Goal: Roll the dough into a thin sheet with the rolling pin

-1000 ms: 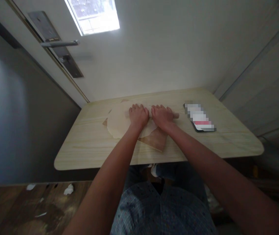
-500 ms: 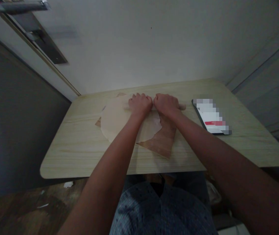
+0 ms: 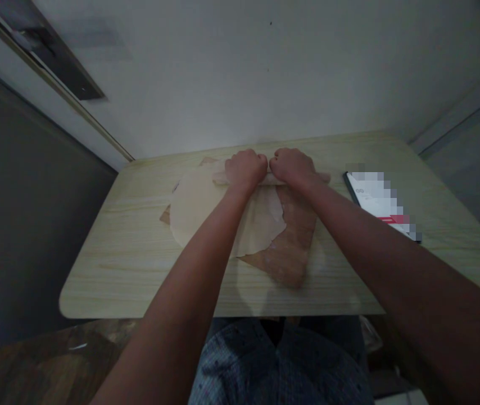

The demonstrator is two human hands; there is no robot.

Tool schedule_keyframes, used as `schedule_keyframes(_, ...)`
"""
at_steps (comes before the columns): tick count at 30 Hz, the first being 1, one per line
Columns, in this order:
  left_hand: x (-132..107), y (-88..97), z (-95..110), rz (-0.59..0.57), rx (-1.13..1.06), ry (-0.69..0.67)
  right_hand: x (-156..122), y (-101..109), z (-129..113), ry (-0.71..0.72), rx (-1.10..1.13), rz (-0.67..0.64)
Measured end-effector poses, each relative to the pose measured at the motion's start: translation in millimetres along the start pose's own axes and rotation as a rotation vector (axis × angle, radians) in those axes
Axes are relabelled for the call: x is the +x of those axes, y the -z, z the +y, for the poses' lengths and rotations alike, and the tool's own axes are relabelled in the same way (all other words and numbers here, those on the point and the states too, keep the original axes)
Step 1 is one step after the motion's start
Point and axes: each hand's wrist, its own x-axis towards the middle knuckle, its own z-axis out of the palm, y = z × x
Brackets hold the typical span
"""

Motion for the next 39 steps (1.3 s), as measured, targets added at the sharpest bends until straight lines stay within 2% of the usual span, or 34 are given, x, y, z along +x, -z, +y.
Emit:
schedule_keyframes(12, -3.9, -1.2, -1.8, 0.035, 0.033, -0.025, -9.1, 3.7, -2.1, 0.017, -0.003, -0.014)
schedule_keyframes(19, -20.3, 1.2, -3.5, 0.046, 0.091, -0.051, -22.3, 2.2, -2.5, 0.027, -0.032, -0.009)
schedule_keyframes(29, -47.3, -0.4, -6.2, 0.161, 0.143, -0.097, -50.2, 0.7, -6.4, 0.039, -0.097, 0.037)
schedule_keyframes(33, -55.7, -3.6, -9.2, 0.213, 0.157, -0.121, -63.6, 2.2, -6.2, 0.091, -0.122, 0.064)
schedule_keyframes(39, -64.6, -3.6, -12.3, 0.216, 0.147, -0.158, -77.5, 4.3, -5.9, 0.145, -0.169, 0.099)
